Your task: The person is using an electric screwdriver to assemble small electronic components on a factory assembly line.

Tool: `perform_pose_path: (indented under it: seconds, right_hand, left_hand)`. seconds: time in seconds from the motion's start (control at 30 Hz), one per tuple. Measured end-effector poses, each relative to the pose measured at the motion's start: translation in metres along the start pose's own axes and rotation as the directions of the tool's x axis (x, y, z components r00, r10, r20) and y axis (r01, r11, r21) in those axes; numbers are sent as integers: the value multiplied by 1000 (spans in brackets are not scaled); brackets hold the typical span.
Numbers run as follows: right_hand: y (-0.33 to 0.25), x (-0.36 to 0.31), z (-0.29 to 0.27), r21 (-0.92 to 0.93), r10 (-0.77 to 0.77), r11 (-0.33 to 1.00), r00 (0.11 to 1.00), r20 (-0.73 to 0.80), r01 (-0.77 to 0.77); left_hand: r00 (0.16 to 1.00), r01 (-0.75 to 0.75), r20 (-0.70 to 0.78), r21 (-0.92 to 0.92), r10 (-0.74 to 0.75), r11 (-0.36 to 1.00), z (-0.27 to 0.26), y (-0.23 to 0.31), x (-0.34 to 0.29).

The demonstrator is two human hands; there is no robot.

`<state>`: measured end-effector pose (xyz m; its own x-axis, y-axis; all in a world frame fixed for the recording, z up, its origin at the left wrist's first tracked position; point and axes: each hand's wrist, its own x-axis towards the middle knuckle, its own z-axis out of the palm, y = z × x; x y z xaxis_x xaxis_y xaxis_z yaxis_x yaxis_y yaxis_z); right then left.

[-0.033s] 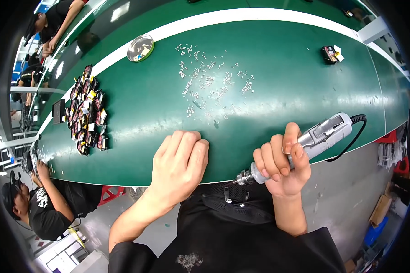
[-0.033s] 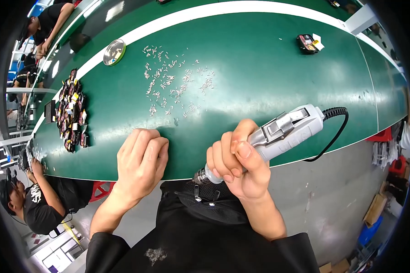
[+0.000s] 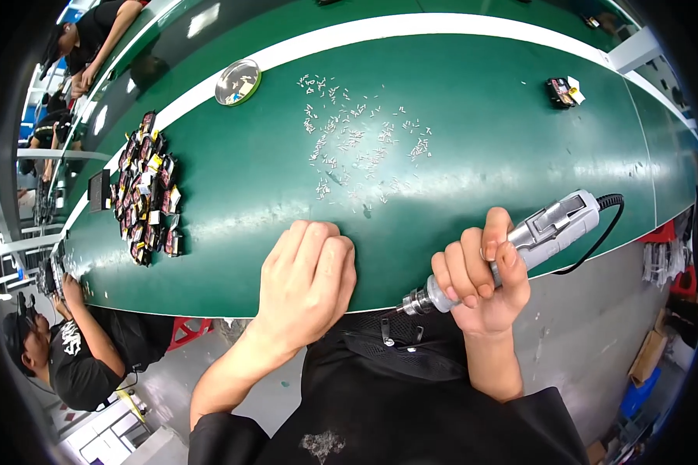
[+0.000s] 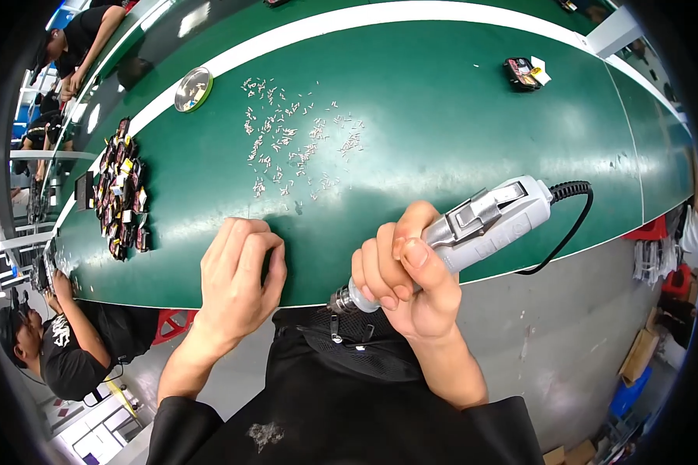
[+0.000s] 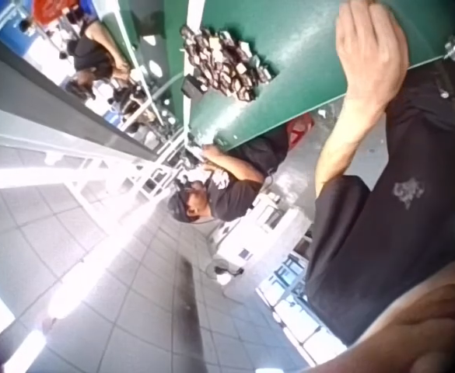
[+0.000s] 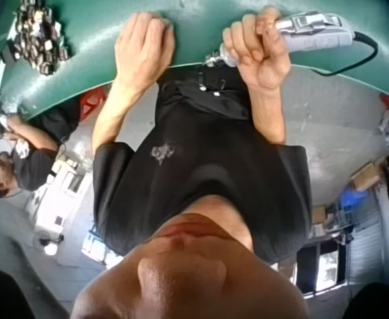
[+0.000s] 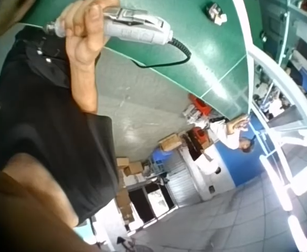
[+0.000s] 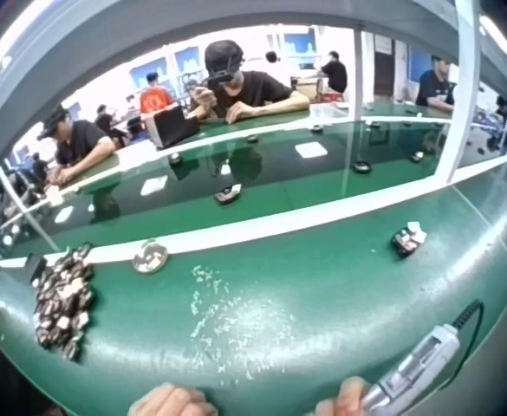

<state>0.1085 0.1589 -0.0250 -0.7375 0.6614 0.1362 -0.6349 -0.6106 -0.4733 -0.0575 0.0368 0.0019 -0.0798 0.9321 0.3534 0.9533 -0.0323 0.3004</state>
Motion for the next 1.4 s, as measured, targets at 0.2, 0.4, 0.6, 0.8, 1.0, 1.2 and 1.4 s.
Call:
perform_pose_path:
  seconds: [0.2, 0.4, 0.6, 0.8, 1.0, 1.2, 1.4]
  right_hand:
    - [-18, 10, 9, 48, -82, 996, 994, 68, 79]
    - [-26, 21, 45, 92, -267, 959, 964, -12, 267]
    - [-26, 24, 47, 95, -292, 952, 956, -20, 293]
    - [-27, 25, 48, 105, -296, 949, 955, -27, 297]
    - [-27, 24, 47, 94, -294, 951, 955, -32, 295]
    - [-28, 22, 46, 110, -286, 951, 957, -46, 290]
    - [-28, 22, 44, 60, -291, 955, 957, 16, 289]
  left_hand:
    - [955, 250, -9, -510, -295, 823, 1, 23, -3]
    - [805, 319, 297, -946, -514, -47, 2, 38, -12]
    - [815, 208, 347, -923, -464, -324, 6, 41, -11]
    - [814, 206, 346, -923, -465, -325, 9, 42, -10]
    - [827, 227, 343, -929, -446, -293, 8, 42, -9]
    - [840, 235, 325, -939, -434, -250, 8, 44, -10]
    - [829, 312, 231, -947, -509, 79, 3, 46, -8]
